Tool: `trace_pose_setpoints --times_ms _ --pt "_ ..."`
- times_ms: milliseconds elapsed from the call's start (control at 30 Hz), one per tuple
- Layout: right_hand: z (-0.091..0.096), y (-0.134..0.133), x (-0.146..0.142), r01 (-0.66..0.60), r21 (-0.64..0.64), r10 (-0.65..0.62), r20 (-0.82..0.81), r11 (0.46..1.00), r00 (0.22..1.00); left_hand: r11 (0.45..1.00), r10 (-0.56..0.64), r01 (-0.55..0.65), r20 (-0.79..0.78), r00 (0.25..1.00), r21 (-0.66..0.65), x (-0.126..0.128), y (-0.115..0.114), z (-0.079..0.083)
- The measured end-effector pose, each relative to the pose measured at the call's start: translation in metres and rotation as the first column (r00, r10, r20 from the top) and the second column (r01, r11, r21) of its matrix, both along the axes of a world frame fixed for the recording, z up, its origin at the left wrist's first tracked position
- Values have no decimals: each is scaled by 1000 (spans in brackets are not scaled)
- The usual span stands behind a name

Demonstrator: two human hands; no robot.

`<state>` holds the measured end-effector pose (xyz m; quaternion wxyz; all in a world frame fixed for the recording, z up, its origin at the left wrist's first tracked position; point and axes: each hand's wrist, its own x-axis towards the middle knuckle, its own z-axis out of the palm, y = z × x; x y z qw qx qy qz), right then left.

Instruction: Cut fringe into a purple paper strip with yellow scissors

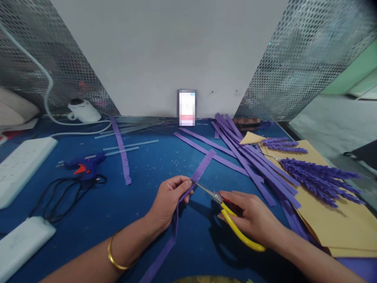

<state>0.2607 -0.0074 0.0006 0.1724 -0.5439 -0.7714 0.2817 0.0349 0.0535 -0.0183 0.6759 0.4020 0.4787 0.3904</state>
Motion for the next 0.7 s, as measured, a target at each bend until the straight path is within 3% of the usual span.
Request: trace_pose_setpoints --times_ms 400,700 --pt "-2 1 -4 23 -54 -25 -42 998 999 997 -13 20 82 997 -79 -1 3 1" --pt "-12 2 1 42 -4 -43 -107 999 993 998 0 5 75 997 -59 0 2 2"
